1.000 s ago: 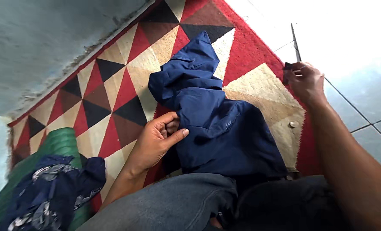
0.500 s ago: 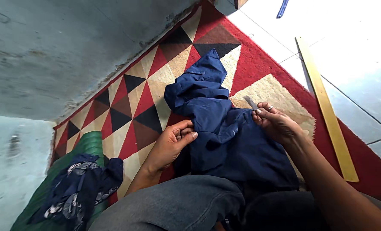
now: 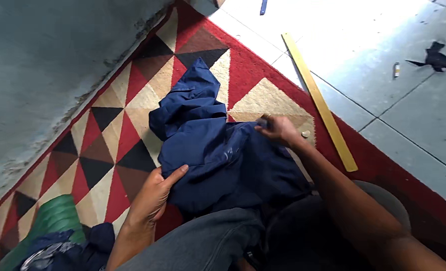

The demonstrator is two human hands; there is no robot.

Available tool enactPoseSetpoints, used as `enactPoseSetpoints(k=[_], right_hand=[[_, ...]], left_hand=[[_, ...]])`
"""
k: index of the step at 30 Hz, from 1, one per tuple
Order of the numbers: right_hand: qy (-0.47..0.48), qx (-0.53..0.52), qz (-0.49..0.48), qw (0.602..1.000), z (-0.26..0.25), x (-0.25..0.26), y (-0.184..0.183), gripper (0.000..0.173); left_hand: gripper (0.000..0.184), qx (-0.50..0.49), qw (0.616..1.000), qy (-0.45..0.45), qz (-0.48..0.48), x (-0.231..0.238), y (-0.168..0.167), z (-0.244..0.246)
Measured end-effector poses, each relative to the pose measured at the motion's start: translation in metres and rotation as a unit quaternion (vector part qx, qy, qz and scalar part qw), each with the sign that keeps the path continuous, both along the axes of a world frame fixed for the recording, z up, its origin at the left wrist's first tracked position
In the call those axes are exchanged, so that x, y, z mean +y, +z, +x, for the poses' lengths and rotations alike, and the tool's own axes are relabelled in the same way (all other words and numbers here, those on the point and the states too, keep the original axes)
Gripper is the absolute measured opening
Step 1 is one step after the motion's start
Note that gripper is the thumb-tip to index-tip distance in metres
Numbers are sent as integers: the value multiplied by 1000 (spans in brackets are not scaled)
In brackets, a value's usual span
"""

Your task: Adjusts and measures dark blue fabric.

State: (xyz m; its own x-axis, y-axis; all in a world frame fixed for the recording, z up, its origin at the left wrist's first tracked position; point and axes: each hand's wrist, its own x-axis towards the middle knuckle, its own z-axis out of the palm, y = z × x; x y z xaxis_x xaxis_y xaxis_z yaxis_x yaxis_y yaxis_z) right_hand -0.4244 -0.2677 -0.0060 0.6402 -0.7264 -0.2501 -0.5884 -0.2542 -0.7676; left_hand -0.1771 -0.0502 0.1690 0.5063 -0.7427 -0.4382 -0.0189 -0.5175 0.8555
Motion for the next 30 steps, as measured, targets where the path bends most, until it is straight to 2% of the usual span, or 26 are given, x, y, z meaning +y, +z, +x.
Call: enactPoseSetpoints(k=[2, 5, 8, 10, 13, 18, 21, 25, 27, 28, 30], right_hand=[[-69, 10, 54, 996, -13, -21, -20, 43], [-111, -30, 96, 989, -10, -22, -41, 47], [-70, 15, 102, 992, 5, -20, -57, 56], [-29, 10, 118, 993, 10, -20, -61, 52], [27, -3, 111, 994, 4, -17, -45, 36], [-1, -62, -44, 997, -22, -15, -20, 28], [10, -64, -37, 997, -32, -20, -5, 24], [109, 73, 35, 991, -34, -22, 1, 26], [92, 157, 29, 983, -27, -18, 4, 30], [59, 163, 8, 985, -23, -13, 8, 31], [15, 86, -61, 994, -11, -3, 18, 30]], left_hand=[[14, -17, 999, 2, -29, 2, 4, 3], [14, -11, 999, -10, -52, 1, 4, 4], [14, -6, 998, -19, -58, 2, 4, 4], [14, -13, 998, -19, -66, 4, 6, 8], [18, -52, 997, -9, -64, 8, 8, 19], [20, -106, 989, 78, -61, 5, 5, 25], [20, -114, 983, 118, -83, 3, 8, 28], [23, -135, 985, 85, -66, 3, 12, 24], [26, -124, 989, 46, -63, 5, 7, 19], [28, -118, 991, 28, -62, 5, 4, 16], [27, -101, 993, 7, -67, 4, 0, 11]])
